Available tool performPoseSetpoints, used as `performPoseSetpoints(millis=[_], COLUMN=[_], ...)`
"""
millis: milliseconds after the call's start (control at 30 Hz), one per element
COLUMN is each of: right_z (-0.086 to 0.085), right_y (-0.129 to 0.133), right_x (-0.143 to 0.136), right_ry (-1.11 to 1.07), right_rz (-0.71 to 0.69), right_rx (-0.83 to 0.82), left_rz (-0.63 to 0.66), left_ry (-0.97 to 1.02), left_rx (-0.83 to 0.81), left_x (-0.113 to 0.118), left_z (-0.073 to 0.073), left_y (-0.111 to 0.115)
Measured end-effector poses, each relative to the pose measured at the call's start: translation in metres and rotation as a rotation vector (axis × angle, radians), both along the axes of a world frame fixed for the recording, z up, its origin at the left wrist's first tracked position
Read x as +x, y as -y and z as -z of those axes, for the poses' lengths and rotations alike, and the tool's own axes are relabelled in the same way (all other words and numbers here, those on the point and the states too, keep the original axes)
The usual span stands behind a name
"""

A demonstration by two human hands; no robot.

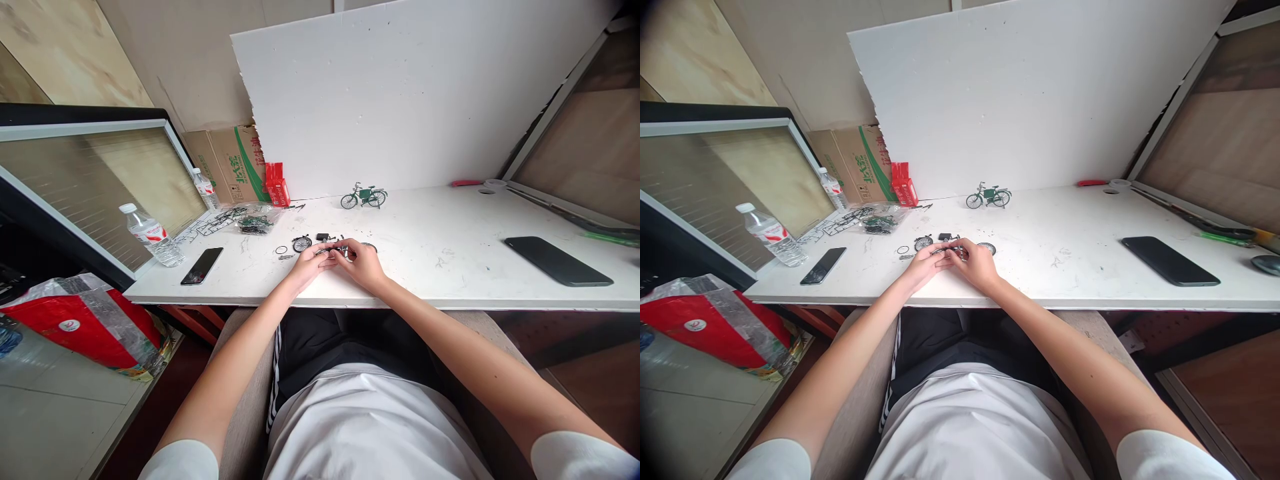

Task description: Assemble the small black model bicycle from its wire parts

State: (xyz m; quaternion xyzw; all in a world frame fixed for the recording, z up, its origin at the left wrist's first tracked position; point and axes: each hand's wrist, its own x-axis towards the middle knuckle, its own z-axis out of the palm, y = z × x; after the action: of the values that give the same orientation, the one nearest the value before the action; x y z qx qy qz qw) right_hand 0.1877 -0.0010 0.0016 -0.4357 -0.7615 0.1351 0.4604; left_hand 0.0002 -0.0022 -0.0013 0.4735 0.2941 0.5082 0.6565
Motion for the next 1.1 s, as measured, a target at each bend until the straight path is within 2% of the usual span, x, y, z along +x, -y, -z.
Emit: performPoseSetpoints(millis=[1100], right_z=[0.0011], right_y=[0.0001], right_x=[-0.0005], right_ry=[0.041], right_rz=[-0.043], right_rx=[-0.008], left_rz=[-0.007], left_ry=[-0.003], left_rx=[0.008], left_x=[0.0017], left_z=[0.0000], left_y=[0.0007])
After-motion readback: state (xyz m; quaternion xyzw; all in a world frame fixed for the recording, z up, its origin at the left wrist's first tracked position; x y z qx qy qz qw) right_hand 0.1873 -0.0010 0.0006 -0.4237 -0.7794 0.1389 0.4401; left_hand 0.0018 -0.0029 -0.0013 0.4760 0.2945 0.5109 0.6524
